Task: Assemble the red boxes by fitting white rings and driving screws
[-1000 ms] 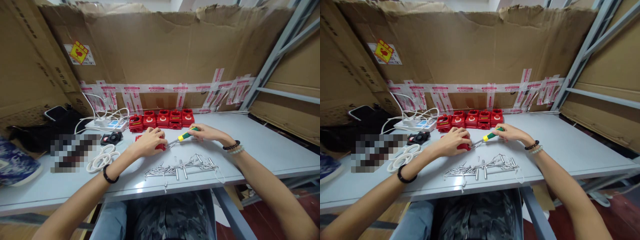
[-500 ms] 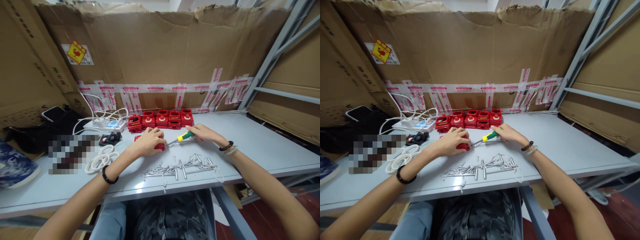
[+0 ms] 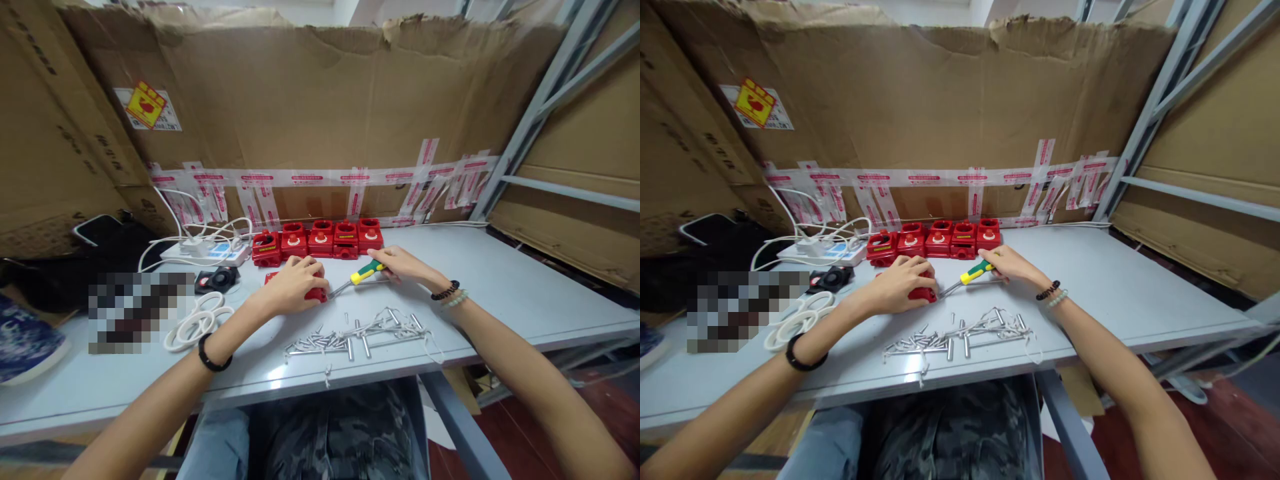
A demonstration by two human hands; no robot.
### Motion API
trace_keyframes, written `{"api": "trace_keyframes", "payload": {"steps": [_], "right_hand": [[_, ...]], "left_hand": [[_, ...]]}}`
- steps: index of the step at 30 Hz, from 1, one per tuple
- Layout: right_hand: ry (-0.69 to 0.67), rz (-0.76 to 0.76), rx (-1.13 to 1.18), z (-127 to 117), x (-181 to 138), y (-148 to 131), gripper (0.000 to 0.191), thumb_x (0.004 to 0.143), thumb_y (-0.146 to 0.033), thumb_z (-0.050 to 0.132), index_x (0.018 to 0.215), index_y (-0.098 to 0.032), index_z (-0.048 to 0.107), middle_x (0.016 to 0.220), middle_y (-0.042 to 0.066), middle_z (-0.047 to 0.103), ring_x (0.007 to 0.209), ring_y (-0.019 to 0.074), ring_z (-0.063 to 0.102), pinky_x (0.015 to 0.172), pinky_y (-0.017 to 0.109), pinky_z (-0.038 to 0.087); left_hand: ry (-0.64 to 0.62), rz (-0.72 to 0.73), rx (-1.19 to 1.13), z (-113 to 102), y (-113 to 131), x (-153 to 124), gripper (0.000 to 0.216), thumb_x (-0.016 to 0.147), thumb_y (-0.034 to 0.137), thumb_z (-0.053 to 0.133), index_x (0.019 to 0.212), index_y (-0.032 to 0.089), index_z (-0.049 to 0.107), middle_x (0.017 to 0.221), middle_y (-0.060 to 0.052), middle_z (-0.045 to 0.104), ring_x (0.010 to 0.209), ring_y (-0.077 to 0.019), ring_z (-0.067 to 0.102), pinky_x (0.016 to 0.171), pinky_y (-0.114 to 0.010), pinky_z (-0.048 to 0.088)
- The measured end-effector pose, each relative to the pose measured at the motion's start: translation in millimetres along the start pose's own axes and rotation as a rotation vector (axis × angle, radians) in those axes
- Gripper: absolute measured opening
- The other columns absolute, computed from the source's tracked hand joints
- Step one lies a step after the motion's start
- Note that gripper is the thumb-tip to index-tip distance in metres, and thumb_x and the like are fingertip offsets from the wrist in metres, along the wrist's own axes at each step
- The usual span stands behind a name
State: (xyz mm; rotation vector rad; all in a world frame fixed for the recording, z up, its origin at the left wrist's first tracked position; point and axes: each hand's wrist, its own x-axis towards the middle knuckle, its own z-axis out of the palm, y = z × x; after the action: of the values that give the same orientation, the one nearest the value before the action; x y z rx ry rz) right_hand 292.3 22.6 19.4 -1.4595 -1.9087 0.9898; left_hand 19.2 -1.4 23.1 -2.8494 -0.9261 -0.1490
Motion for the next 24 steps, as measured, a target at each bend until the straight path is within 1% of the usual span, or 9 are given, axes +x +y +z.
{"api": "trace_keyframes", "payload": {"steps": [2,5,9,11,13,15,17,20,24], "right_hand": [[0.090,-0.056,0.054,-5.1,0.7,-1.0,0.048,0.087,-0.048,0.052,0.051,-0.019,0.042,0.040,-0.005,0.042,0.032,0.0054,0.038,0.035,0.020,0.033],[0.231,-0.088,0.105,-14.8,0.8,-2.5,0.044,0.085,-0.048,0.053,0.054,-0.019,0.043,0.042,-0.006,0.041,0.033,0.0056,0.037,0.033,0.020,0.034],[0.402,-0.120,0.159,-26.1,-0.4,-3.3,0.042,0.084,-0.052,0.053,0.058,-0.020,0.043,0.043,-0.007,0.040,0.034,0.0060,0.036,0.031,0.020,0.036],[0.508,-0.143,0.189,-31.8,-2.4,-4.1,0.041,0.081,-0.051,0.057,0.058,-0.020,0.044,0.041,-0.007,0.039,0.033,0.0059,0.035,0.031,0.020,0.035],[0.626,-0.173,0.213,-37.9,-5.1,-4.9,0.038,0.079,-0.048,0.061,0.058,-0.020,0.047,0.040,-0.008,0.039,0.032,0.0060,0.036,0.030,0.020,0.035],[0.741,-0.211,0.226,-43.8,-7.7,-5.4,0.036,0.077,-0.045,0.064,0.058,-0.019,0.049,0.040,-0.007,0.040,0.032,0.0064,0.038,0.030,0.020,0.035],[0.821,-0.247,0.236,-48.7,-9.3,-5.3,0.035,0.076,-0.043,0.064,0.056,-0.020,0.048,0.040,-0.007,0.042,0.032,0.0070,0.040,0.031,0.020,0.037],[0.885,-0.286,0.271,-53.7,-10.3,-5.2,0.035,0.076,-0.042,0.064,0.054,-0.020,0.047,0.039,-0.006,0.043,0.032,0.0076,0.042,0.032,0.021,0.040],[0.937,-0.291,0.318,-59.1,-12.7,-7.4,0.033,0.076,-0.039,0.065,0.055,-0.020,0.048,0.040,-0.006,0.043,0.033,0.0085,0.043,0.031,0.021,0.040]], "left_hand": [[-0.001,0.001,-0.008,0.2,-0.6,-0.2,0.016,0.084,0.030,0.062,0.098,0.029,0.068,0.104,-0.004,0.058,0.103,-0.0244,0.049,0.083,-0.037,0.030],[-0.003,-0.002,-0.013,0.7,-0.7,-0.6,0.015,0.083,0.030,0.063,0.097,0.029,0.068,0.105,-0.004,0.058,0.104,-0.0245,0.050,0.084,-0.038,0.032],[0.056,-0.009,-0.007,0.1,1.7,-3.2,0.020,0.080,0.028,0.065,0.100,0.028,0.066,0.125,-0.007,0.053,0.119,-0.0286,0.045,0.093,-0.044,0.032],[0.101,-0.026,-0.010,-1.4,2.1,-6.8,0.035,0.078,0.030,0.067,0.112,0.028,0.061,0.137,-0.009,0.046,0.128,-0.0317,0.038,0.099,-0.049,0.029],[0.127,-0.070,-0.033,-3.1,-0.6,-12.6,0.055,0.075,0.036,0.069,0.126,0.027,0.051,0.142,-0.013,0.040,0.132,-0.0336,0.034,0.103,-0.052,0.027],[0.129,-0.143,-0.078,-3.7,-7.5,-20.6,0.074,0.073,0.046,0.070,0.137,0.026,0.039,0.144,-0.016,0.037,0.131,-0.0349,0.036,0.102,-0.053,0.029],[0.102,-0.210,-0.152,-2.8,-17.5,-29.1,0.085,0.072,0.052,0.068,0.142,0.026,0.029,0.143,-0.017,0.039,0.127,-0.0349,0.042,0.099,-0.051,0.034],[0.052,-0.219,-0.319,-0.9,-31.6,-37.7,0.082,0.074,0.050,0.066,0.142,0.024,0.028,0.139,-0.015,0.048,0.118,-0.0306,0.053,0.094,-0.042,0.042],[0.084,-0.182,-0.447,-5.3,-35.2,-32.1,0.072,0.074,0.045,0.068,0.135,0.022,0.037,0.135,-0.013,0.053,0.115,-0.0275,0.057,0.093,-0.037,0.043]]}}
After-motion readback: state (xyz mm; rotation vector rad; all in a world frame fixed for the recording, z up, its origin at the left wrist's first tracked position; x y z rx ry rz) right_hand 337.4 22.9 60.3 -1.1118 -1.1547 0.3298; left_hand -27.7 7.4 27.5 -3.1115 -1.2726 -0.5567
